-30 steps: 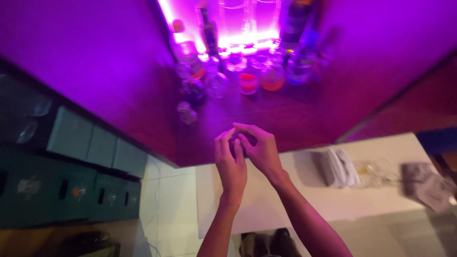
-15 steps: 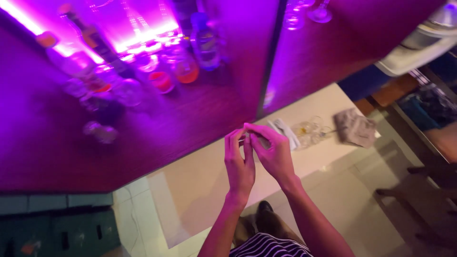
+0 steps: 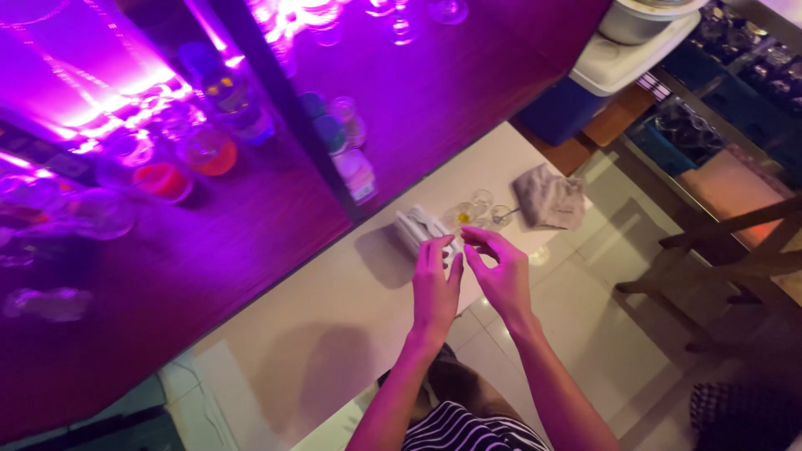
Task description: Organizing bottles and glasses on a shelf and cleaning the cabinet surfaces with a cloth.
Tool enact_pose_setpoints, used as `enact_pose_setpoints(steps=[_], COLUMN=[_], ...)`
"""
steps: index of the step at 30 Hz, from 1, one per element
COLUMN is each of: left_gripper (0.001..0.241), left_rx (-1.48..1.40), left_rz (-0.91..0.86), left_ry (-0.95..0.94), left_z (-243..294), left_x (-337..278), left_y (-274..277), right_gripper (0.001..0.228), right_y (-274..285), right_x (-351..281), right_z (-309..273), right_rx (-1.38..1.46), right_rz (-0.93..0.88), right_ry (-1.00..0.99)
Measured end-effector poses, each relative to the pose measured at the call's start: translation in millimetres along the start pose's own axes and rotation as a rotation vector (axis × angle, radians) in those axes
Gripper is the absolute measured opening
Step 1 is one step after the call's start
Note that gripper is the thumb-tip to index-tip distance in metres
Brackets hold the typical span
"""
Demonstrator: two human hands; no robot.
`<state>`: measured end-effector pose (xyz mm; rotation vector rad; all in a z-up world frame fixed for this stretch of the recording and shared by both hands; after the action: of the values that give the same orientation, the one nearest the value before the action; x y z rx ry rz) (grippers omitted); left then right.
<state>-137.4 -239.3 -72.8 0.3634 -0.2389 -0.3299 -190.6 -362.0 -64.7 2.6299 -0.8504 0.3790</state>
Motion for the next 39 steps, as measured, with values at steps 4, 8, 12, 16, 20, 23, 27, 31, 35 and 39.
enact_pose_setpoints(steps=[4, 8, 12, 16, 20, 23, 27, 31, 35, 39], left_gripper=[0.039, 0.041, 0.045, 0.048, 0.062, 0.071, 0.078, 0.078, 0.072, 0.066], left_rx=[0.021, 0.065, 0.128, 0.136, 0.326, 0.443, 0.578, 0.636, 0.63, 0.65], left_rz=[-0.023, -0.077, -0.049, -0.074, -0.026, -0.008, -0.037, -0.029, -0.038, -0.049], left_ry=[-0.022, 0.045, -0.03, 0.024, -0.047, -0.059, -0.005, -0.041, -0.067, -0.076], left_z=[-26, -39, -55, -58, -67, -71, -85, -92, -86, -92], left_x=[0, 4, 12, 18, 23, 26, 33, 37, 42, 46], left_y=[-44, -75, -100, -115, -134, -142, -157, -164, -165, -170], right_gripper=[0.034, 0.033, 0.032, 0.033, 0.04, 0.048, 0.063, 0.065, 0.071, 0.069], right_y=[23, 39, 51, 62, 67, 64, 58, 52, 47, 43], right_x=[-8, -11, -8, -1, 12, 17, 27, 37, 48, 53], right_z=[58, 93, 119, 140, 154, 174, 182, 198, 197, 202], right_rx=[-0.066, -0.077, -0.029, -0.071, -0.14, -0.17, -0.211, -0.252, -0.178, -0.135], right_rz=[0.056, 0.081, 0.113, 0.148, 0.154, 0.131, 0.054, -0.01, -0.094, -0.149], right_ry=[-0.087, -0.199, -0.172, -0.168, -0.123, -0.087, -0.004, -0.062, -0.032, -0.001])
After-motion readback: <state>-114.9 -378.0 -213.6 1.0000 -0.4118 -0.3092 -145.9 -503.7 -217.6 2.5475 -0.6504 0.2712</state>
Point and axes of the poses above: each hand's wrist, its own x-axis towards the middle knuckle, its own y-axis out of the back of the hand, z = x × y, the point moved 6 cm from there along x, towards the middle knuckle, and after that the axes turned 6 degrees about y, right-handed, at the moved point
